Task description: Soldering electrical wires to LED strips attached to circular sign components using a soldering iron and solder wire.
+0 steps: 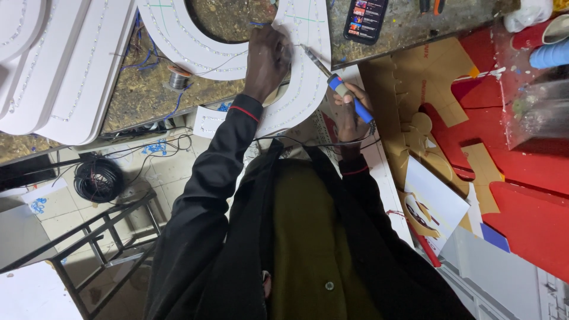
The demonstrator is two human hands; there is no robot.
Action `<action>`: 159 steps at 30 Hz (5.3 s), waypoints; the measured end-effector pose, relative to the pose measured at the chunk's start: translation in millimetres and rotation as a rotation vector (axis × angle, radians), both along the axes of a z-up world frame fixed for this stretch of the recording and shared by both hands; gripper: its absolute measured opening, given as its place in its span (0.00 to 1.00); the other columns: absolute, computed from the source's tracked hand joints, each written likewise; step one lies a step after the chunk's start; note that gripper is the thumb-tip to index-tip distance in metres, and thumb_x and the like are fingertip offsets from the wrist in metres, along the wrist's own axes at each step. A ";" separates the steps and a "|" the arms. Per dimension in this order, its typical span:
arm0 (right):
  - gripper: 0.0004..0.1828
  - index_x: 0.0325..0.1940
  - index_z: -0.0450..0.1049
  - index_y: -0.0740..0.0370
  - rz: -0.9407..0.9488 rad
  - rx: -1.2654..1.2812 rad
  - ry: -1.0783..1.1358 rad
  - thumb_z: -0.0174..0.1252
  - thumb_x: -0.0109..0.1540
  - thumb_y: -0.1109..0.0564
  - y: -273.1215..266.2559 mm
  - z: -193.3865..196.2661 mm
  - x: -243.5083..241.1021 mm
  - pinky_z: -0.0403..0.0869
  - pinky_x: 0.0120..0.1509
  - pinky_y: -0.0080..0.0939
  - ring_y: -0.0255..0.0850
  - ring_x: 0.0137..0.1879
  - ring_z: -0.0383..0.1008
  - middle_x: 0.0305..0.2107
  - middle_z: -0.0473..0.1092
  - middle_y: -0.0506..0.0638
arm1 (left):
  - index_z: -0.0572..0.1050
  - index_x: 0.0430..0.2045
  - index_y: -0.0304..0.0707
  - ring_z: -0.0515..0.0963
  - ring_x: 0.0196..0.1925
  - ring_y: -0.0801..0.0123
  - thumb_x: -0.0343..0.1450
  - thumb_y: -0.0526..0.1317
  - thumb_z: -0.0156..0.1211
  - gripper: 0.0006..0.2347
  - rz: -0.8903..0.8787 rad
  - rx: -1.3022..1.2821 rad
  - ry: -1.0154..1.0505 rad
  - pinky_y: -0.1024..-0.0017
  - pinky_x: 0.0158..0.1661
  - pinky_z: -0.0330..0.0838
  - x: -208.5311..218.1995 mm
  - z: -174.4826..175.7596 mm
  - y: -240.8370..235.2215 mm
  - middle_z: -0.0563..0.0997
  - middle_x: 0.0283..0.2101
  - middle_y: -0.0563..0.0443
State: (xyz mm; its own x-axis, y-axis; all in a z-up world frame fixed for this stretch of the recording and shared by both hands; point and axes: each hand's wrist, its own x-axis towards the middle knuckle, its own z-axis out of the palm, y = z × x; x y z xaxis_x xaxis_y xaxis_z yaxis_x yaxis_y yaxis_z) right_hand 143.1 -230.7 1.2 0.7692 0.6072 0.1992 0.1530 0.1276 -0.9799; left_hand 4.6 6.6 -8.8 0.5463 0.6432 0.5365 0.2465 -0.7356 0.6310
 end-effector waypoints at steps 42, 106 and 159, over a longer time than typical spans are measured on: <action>0.22 0.63 0.80 0.62 -0.008 -0.005 -0.021 0.61 0.75 0.43 -2.2 5.5 -5.9 0.87 0.53 0.47 0.50 0.49 0.88 0.47 0.82 0.59 | 0.70 0.33 0.39 0.66 0.40 0.47 0.78 0.38 0.52 0.05 -0.016 0.047 0.001 0.53 0.42 0.60 -1.6 3.7 -1.9 0.70 0.38 0.41; 0.23 0.64 0.81 0.62 -0.151 0.158 0.015 0.62 0.76 0.41 27.9 26.7 -51.3 0.84 0.48 0.41 0.46 0.48 0.86 0.46 0.84 0.63 | 0.68 0.45 0.36 0.83 0.33 0.64 0.90 0.40 0.48 0.08 0.196 -0.207 -0.398 0.67 0.38 0.78 -200.6 126.0 -16.8 0.81 0.32 0.45; 0.28 0.60 0.81 0.66 -0.107 -0.092 0.050 0.60 0.72 0.39 -8.8 12.1 -20.2 0.87 0.49 0.47 0.52 0.46 0.89 0.40 0.84 0.63 | 0.81 0.35 0.37 0.82 0.54 0.42 0.73 0.23 0.63 0.07 -0.653 0.196 0.336 0.47 0.56 0.72 22.7 21.5 88.6 0.85 0.50 0.40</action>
State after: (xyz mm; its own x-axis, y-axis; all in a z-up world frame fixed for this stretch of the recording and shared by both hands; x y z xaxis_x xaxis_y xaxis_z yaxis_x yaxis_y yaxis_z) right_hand 122.9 -239.5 13.3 0.8378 0.5354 0.1065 0.1120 0.0225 -0.9935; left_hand 27.3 95.2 12.7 0.9376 0.0433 0.3451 -0.1215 -0.8889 0.4416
